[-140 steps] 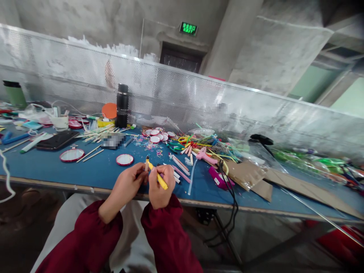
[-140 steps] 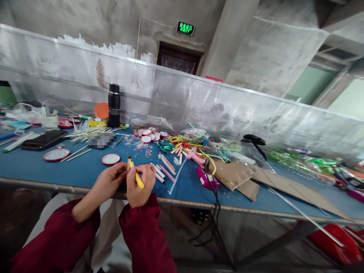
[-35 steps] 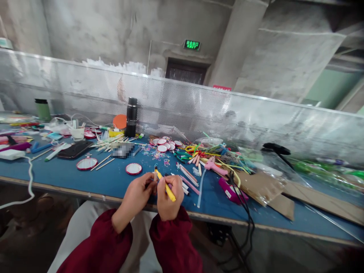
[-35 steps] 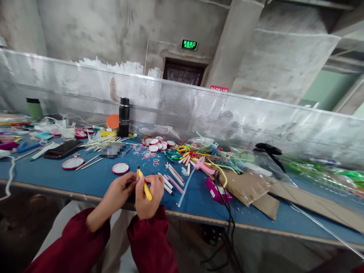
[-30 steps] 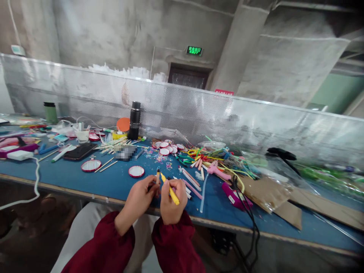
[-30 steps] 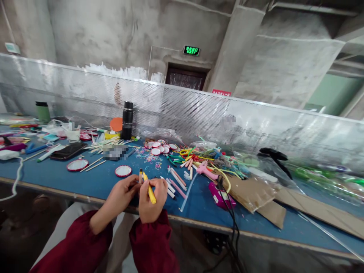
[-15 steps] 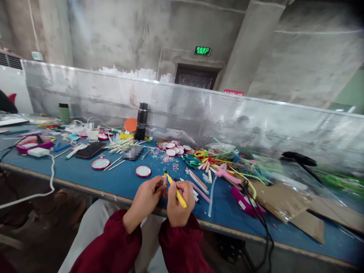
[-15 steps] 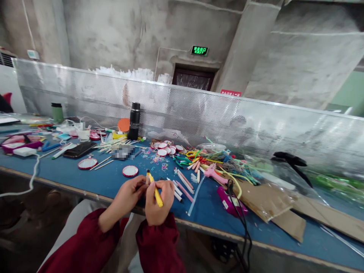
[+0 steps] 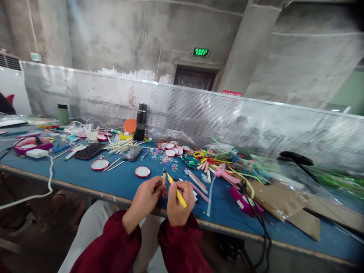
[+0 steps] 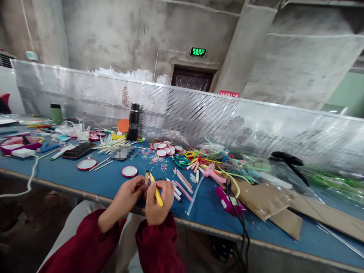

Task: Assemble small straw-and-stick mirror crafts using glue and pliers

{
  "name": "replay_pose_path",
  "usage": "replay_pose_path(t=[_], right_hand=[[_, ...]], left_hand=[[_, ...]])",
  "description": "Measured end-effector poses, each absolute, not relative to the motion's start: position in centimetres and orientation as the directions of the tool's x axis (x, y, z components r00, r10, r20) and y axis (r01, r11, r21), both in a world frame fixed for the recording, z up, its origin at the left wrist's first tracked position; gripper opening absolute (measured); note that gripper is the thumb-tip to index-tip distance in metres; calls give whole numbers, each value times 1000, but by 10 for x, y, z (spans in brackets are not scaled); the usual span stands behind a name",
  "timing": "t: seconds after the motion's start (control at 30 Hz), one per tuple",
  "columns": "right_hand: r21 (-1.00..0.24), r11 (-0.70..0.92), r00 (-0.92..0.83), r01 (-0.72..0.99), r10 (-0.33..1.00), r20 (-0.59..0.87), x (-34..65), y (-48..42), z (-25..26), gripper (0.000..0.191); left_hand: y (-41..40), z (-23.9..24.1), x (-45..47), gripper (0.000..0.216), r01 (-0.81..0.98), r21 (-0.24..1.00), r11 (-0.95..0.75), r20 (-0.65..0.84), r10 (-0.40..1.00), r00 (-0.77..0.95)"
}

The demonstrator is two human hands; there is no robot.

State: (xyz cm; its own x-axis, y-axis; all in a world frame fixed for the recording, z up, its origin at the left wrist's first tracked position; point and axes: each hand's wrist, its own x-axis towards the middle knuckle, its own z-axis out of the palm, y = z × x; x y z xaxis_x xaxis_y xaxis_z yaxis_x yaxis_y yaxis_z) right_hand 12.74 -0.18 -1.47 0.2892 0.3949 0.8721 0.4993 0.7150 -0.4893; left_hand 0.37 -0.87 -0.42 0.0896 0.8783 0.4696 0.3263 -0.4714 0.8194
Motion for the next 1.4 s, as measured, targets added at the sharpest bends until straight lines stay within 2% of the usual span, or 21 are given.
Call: replay_pose_path(t=[0.47, 0.83, 1.1, 1.4], right_hand=[[-468, 756, 268, 457, 385, 883, 123, -7, -12, 13], [-513, 717, 315, 472, 407, 857, 123, -5, -15, 14], [-495, 735, 288, 463, 403, 869, 124, -6, -14, 14], [-476, 752, 255, 455, 403, 879, 123, -6, -13, 14]], left_hand=[[-5, -8, -1, 13, 364, 816, -450, 438, 891, 120], [-3, -11, -2, 16, 369, 805, -464, 449, 884, 132], [-5, -10, -2, 14, 322, 823, -468, 448, 883, 139], [-4, -12, -3, 9, 363, 812, -457, 449, 887, 110]])
